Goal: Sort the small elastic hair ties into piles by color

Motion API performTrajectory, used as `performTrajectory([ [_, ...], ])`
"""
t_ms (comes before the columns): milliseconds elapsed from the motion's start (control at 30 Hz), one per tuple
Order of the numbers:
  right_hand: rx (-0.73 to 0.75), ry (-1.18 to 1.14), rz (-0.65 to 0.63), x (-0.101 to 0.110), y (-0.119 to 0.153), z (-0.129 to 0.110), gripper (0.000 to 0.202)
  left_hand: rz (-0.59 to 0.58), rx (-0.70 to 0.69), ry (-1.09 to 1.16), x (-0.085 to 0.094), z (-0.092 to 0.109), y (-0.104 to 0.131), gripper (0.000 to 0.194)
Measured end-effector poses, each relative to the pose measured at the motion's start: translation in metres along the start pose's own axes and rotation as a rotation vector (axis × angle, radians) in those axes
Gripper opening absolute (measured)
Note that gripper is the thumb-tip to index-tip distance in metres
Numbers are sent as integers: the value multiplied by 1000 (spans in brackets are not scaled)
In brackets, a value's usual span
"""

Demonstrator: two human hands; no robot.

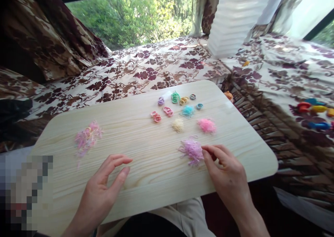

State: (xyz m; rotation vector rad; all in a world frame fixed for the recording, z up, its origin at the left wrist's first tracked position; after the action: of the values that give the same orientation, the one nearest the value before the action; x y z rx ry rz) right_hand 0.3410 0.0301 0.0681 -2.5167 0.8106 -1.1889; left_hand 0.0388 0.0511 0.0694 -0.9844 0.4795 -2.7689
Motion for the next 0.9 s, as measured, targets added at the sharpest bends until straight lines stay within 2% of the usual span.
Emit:
performTrajectory([
  [167, -19, -8, -44, -3, 5, 8, 20, -5, -9, -28, 1, -3, 0, 13],
  [367, -3, -4, -52, -3, 4, 3, 22, 0, -16, -34, 4, -5, 2, 13],
  [533, 73, -1, -118, -5, 5, -6, 26, 5, -6, -47, 10, -10, 5, 13],
  [733, 18, -20, -50, 5, 9, -3, 22, 1, -17, -49, 11, -10, 10, 13],
  [900, 103, 8, -58, 0, 8, -13, 20, -19, -26, -47, 3, -5, 10, 14],
])
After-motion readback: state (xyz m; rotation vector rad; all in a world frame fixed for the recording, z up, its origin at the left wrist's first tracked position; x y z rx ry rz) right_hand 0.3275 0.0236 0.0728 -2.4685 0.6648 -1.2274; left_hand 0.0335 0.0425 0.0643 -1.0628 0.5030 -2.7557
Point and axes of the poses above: each hand's wrist, its own y-axis away from the middle knuckle, its own x-axis out of the back of the hand, z = x × y, the point moved 7 cm from there along -y, towards the middle knuckle, and after that the axes turned 13 degrees about z, right-handed, at the moved point
